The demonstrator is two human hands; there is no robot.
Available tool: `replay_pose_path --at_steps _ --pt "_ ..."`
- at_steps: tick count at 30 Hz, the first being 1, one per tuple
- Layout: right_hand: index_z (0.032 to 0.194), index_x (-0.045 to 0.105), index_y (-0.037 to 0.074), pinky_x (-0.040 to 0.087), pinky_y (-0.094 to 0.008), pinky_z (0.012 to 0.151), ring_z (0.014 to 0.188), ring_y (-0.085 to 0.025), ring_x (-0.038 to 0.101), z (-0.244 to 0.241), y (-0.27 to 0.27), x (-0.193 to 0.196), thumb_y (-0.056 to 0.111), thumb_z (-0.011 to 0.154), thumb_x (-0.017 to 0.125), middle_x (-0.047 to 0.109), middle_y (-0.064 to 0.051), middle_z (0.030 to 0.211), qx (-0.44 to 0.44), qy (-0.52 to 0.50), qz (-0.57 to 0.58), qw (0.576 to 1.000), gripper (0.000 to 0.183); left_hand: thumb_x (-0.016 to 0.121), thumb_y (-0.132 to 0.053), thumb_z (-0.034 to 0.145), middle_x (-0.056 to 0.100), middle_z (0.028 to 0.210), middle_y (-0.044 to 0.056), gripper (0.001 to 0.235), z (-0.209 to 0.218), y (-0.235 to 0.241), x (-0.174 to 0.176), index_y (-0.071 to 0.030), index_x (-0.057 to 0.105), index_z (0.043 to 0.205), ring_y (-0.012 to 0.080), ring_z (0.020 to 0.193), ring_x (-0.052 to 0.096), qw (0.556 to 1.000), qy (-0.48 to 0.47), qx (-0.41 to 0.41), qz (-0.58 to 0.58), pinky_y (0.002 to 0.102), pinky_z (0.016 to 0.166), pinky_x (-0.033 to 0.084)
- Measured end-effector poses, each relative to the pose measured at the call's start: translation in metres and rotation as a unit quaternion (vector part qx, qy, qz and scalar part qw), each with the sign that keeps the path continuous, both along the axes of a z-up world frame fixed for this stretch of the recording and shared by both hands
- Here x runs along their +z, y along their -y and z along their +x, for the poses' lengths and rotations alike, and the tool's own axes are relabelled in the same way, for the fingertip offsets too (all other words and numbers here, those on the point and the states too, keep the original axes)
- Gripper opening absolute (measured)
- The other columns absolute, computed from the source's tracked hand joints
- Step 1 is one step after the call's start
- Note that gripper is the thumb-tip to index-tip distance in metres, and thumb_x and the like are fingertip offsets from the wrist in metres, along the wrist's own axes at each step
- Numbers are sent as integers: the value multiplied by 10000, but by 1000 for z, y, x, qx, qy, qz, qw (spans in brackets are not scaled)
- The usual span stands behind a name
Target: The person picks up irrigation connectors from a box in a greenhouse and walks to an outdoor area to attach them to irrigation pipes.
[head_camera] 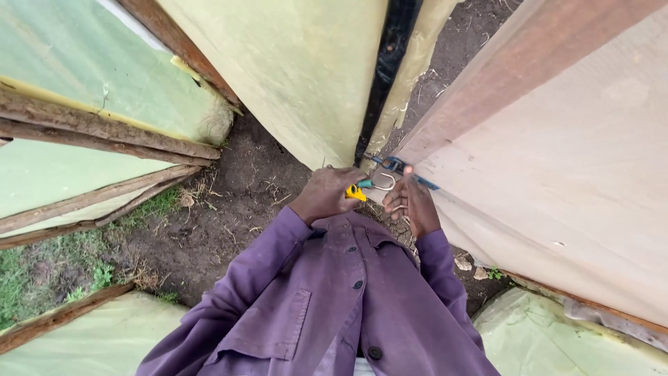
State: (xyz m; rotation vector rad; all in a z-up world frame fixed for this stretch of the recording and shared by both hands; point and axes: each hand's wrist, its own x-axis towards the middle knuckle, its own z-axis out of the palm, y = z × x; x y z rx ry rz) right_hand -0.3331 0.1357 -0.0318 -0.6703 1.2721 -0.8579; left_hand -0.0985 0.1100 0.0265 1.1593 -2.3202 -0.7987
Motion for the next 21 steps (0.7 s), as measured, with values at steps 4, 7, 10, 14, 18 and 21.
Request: replay_pose_path --at_steps 4,7,10,14,18,21 --pt "1118 573 -39 645 -355 545 691 -303 753 -8 -13 -21 372 1110 468 696 -262 838 10 55 -78 995 424 808 -193 799 755 984 151 589 -19 19 3 -103 625 1352 220 655 671 986 112 -98 -80 320 692 580" --pt "1102 549 -12 637 -309 533 658 -242 739 -1 -9 -16 319 1138 405 689 -217 807 -53 27 -83 995 363 796 -172 810 733 894 102 585 -29 31 10 -121 606 1361 222 654 661 988 104 -97 -52 350 687 582" --pt "1110 537 -14 629 -299 511 613 -217 715 17 -3 2 322 1139 359 682 -208 776 -39 -7 -69 997 381 764 -174 788 723 859 153 568 -21 33 -18 -56 636 1328 324 705 708 997 17 -28 63 406 670 577" --pt "1156 586 3 626 -412 519 628 -260 740 12 2 18 390 1140 293 722 -187 777 114 -265 -163 944 486 773 -285 771 722 886 237 566 -17 28 -12 -47 654 1270 455 794 711 980 -43 84 177 491 681 547" --pt "1411 393 -91 505 -653 945 1080 -504 677 11 10 34 567 1033 386 691 -334 1102 281 -438 -128 845 759 782 -288 746 689 821 112 436 -23 34 -17 -79 717 1123 214 755 650 925 -145 173 305 331 668 517" --pt "1461 299 -165 503 -671 957 1101 -533 663 21 11 31 662 927 556 686 -358 1079 291 -443 -92 843 1017 792 -256 742 679 814 119 408 -25 34 -2 -56 728 1092 212 761 642 919 -150 166 323 329 662 514"
